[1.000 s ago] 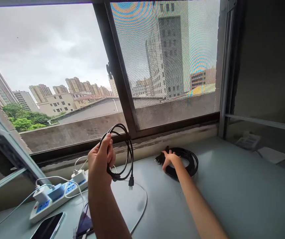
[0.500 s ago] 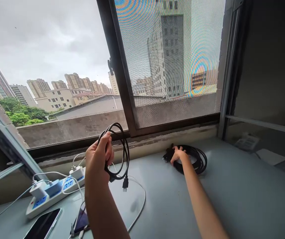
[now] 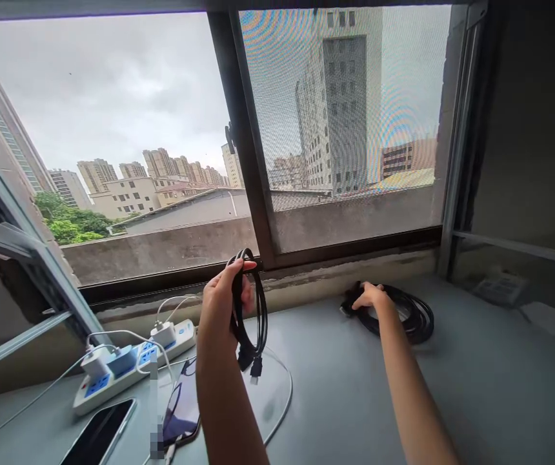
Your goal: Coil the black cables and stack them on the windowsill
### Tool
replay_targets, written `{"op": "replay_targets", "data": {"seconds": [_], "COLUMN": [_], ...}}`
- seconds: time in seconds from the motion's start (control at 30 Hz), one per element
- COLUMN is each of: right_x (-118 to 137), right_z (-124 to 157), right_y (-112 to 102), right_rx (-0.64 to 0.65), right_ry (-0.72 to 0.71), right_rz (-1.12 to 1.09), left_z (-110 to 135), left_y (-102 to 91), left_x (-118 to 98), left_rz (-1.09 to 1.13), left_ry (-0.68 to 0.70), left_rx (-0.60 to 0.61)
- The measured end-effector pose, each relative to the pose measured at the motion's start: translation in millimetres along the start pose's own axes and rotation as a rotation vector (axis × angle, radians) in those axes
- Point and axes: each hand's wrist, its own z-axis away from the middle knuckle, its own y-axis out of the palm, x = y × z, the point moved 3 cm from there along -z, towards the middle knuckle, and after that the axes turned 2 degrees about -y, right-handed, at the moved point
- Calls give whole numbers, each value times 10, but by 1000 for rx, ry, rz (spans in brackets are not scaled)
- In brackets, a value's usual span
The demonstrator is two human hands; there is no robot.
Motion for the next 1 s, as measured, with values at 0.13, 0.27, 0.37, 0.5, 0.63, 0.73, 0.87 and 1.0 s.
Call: {"op": "replay_targets", "data": {"seconds": [0.13,0.27,0.37,0.5,0.63,0.73,0.87,1.0], "right_x": [234,538,731,915,962,941,858,720], "right_z": [224,596,914,1331,1497,1458,1335,1180], "right_y": [-221,-369,-421,-438,-397,-397,-487,-594], "right_rx": [27,49,60,257,402,453,302,79], "right_ry": [-318,-630,-775,-1010,-1035,-985,-916,-773], "right_rz": [-208,-434,-560,-815,-776,-825,-871,-954], "left_z": [8,11,6,27,57,51,22,48], "left_y": [35,105,207,389,505,511,391,226], "left_x": [16,70,134,241,307,298,200,82], "left_rz": [44,-69,-164,-163,-140,-146,-155,-80], "left_ry": [4,29,40,-24,-56,-2,123,172], "left_rx": [19,60,98,196,234,250,150,26]}}
